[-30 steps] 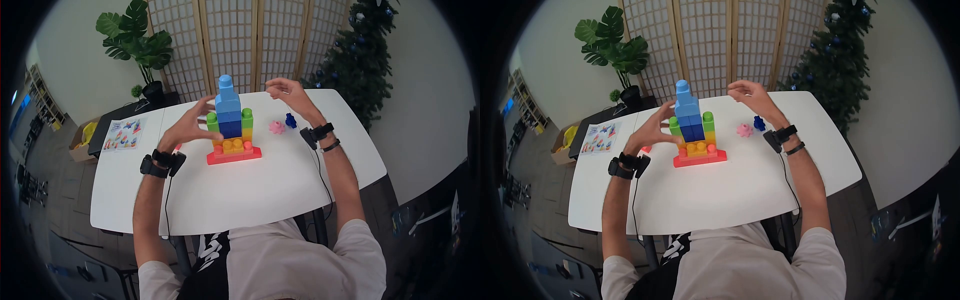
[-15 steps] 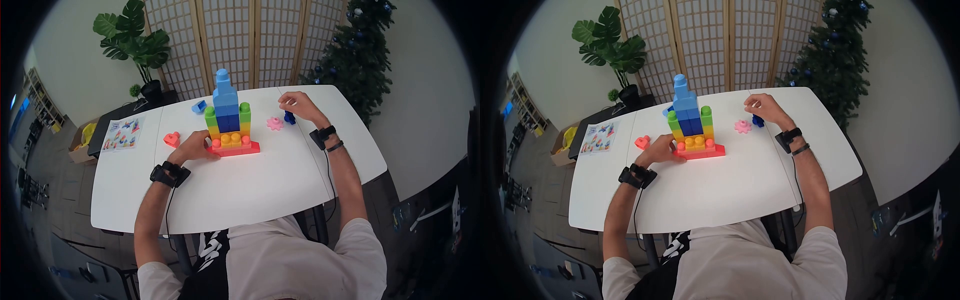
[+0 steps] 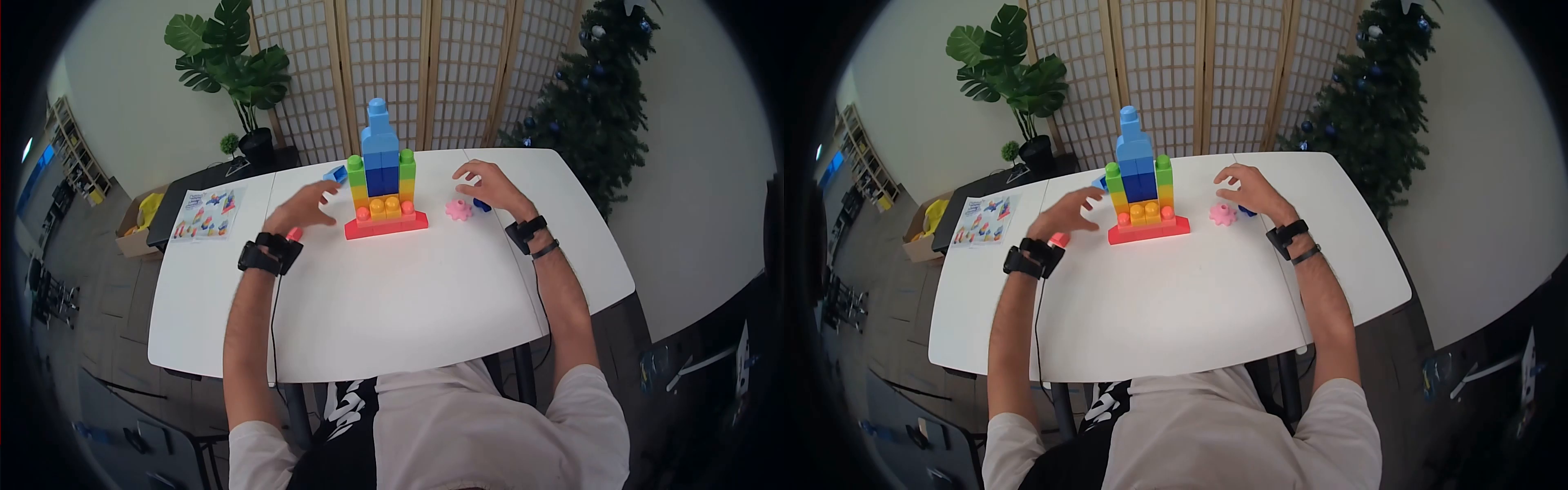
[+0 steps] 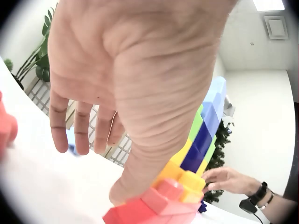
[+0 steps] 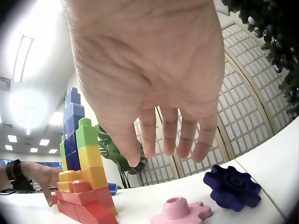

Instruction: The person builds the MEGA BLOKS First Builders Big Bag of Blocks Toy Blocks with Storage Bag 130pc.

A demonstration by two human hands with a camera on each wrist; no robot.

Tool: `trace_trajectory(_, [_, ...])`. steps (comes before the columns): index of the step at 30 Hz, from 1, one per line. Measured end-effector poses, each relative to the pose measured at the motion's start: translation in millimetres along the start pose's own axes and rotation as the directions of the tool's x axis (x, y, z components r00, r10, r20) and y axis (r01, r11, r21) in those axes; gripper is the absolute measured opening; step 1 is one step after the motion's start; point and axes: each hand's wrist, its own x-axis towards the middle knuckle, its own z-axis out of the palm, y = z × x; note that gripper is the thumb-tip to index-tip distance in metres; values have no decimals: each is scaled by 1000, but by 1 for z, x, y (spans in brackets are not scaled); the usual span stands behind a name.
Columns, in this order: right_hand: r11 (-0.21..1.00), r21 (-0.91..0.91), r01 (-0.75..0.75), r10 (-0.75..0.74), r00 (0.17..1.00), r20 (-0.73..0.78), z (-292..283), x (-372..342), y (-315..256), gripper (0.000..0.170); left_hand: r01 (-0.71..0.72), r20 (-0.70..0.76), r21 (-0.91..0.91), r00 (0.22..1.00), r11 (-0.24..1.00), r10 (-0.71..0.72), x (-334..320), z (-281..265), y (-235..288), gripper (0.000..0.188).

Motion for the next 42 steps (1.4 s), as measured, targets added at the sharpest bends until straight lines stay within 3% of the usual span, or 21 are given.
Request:
trace_trajectory(4, [1000,22,5,-4,999,-42,2,3,-2,22,-41,-179,78,982,996,55,27,3,-37,62])
trace_trajectory(6, [999,33,11,-8,997,-70,0,5,-7,20,-132,-393,345,879,929,270,49,27,-57,53])
trace_trajectory(8, [996,77,43,-37,996,-78,0,3,-17,21,-155,-409,335,865,930,291,54,33,-39,47])
trace_trajectory(10, [997,59,57,-52,995,-83,-5,2,-25,21,115,-368,304,930,946,5,55,31,-23,42])
trace_trajectory(11, [997,44,68,-63,993,-102,-9,1,-28,20,190,-410,303,910,934,-53,57,27,-21,39])
trace_trajectory(14, [994,77,80,-68,988,-141,-15,-1,-47,18,174,-480,204,875,963,-57,45,8,-18,40])
trace_trajectory(16, [989,125,80,-58,984,-168,-16,-4,-62,17,130,-462,309,887,942,29,35,4,-26,49])
trace_trajectory(18, [980,165,115,-91,985,-149,-12,-2,-76,16,77,-423,151,906,986,-6,35,6,-40,46])
trace_trajectory(21, [971,195,135,-118,988,-100,-4,0,-91,17,121,-345,56,934,991,-95,39,12,-43,36])
trace_trajectory(25, [973,171,152,-143,987,-68,-4,-3,-109,16,158,-343,206,936,966,-80,31,12,-25,35])
trace_trajectory(29, [972,175,156,-148,987,-56,-6,-9,-118,17,251,-373,207,914,946,-161,26,-4,-26,27])
trace_trajectory(31, [971,188,147,-138,989,-59,-5,-12,-126,18,243,-476,-261,809,934,-344,10,-19,-10,22])
trace_trajectory(32, [964,238,118,-113,993,-36,-5,-15,-135,19,244,-475,-257,811,935,-343,1,-24,-3,22])
trace_trajectory(33, [954,288,88,-88,996,-12,-2,-15,-141,20,87,-432,-493,839,865,-331,-9,-28,3,23])
trace_trajectory(34, [952,293,84,-84,996,-13,5,-13,-143,20,-61,-394,-696,866,715,-309,-19,-31,9,26])
trace_trajectory(38, [877,463,128,-98,991,-87,43,4,-166,27,-192,-407,-755,887,627,-218,-41,-26,60,32])
trace_trajectory(40, [837,523,161,-101,985,-141,57,13,-182,30,-306,-452,-723,887,620,-90,-40,-17,76,25])
trace_trajectory(42, [765,571,299,-117,935,-334,62,20,-199,27,-328,-455,-727,888,603,-66,-39,-12,96,21])
